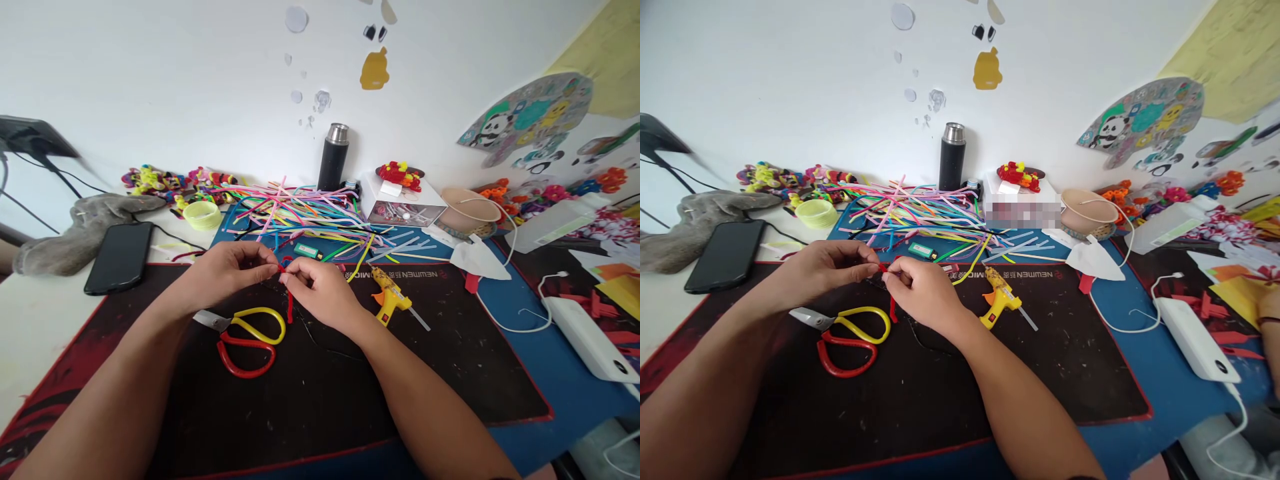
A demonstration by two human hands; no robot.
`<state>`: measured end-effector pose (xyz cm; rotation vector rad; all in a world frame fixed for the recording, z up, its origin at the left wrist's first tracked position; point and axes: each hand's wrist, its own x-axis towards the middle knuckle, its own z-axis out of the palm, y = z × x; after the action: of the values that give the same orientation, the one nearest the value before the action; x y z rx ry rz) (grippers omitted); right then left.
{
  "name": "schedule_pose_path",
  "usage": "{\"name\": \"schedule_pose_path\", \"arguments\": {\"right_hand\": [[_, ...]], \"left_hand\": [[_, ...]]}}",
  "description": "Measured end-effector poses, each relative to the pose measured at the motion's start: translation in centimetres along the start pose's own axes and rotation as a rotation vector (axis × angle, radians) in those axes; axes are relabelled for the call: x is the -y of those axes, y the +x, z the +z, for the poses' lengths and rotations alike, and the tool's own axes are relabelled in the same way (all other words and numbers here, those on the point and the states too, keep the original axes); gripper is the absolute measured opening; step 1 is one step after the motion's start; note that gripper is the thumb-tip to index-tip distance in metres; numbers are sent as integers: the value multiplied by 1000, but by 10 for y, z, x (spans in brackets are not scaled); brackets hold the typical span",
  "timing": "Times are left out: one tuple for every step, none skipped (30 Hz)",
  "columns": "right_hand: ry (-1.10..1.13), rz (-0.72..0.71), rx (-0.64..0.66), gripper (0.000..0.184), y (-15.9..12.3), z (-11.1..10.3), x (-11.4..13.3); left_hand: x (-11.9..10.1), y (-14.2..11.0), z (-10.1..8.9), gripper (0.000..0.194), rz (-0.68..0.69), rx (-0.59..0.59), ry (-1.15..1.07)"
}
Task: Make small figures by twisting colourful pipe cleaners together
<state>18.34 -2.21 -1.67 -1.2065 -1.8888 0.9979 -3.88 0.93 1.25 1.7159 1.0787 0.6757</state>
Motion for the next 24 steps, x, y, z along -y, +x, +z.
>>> {"name": "schedule_pose_path", "arguments": {"right_hand": [[-3,1,1,21,0,0,0],[-5,3,1,21,0,0,-1],[-6,6,3,21,0,1,-1],[-5,8,4,20,0,1,-1],[-5,10,4,20,0,1,-1],[-4,11,3,19,0,1,-1],[-3,11,1,18,0,1,-2],[-4,10,1,17,0,1,-2],[-2,8,1,17,0,1,-1],[0,7,-1,17,0,1,-1],[4,5,-3,17,0,1,-1],[10,1,-5,18,0,1,-1],[16,-5,-9,18,0,0,-1],[21,-13,-14,19,0,0,-1],[27,-20,-22,19,1,0,-1],[33,-26,-31,18,1,1,-1],[41,-29,-41,18,1,1,-1],[49,-29,-50,18,2,1,-1],[57,-27,-57,18,2,1,-2],[63,-24,-60,18,2,2,-2],[67,-22,-60,18,2,2,-2],[69,-22,-61,18,2,2,-2],[71,-22,-62,18,2,2,-2],[74,-23,-67,18,2,3,-2]], "left_hand": [[1,0,0,35,-1,3,-4],[1,0,0,36,-1,6,-9],[2,0,0,36,-1,10,-14],[2,0,0,36,-4,13,-17],[3,0,0,37,-9,16,-18],[3,0,0,37,-17,18,-15],[2,0,0,38,-27,22,-7],[2,0,0,38,-39,28,3],[2,0,1,38,-51,37,11],[1,0,1,37,-62,48,16],[1,0,2,37,-71,59,14],[1,0,3,37,-78,70,8],[1,0,4,37,-85,76,-3],[1,1,6,37,-91,76,-16],[2,1,7,36,-97,69,-28],[3,1,8,36,-104,59,-37],[3,2,10,35,-112,43,-46],[4,2,11,35,-116,26,-55],[4,2,11,33,-118,8,-67],[4,2,12,32,-117,-12,-84],[4,3,13,31,-118,-34,-108],[3,3,14,30,-123,-60,-142],[2,4,16,30,-135,-87,-184],[1,5,19,30,-156,-114,-237]]}}
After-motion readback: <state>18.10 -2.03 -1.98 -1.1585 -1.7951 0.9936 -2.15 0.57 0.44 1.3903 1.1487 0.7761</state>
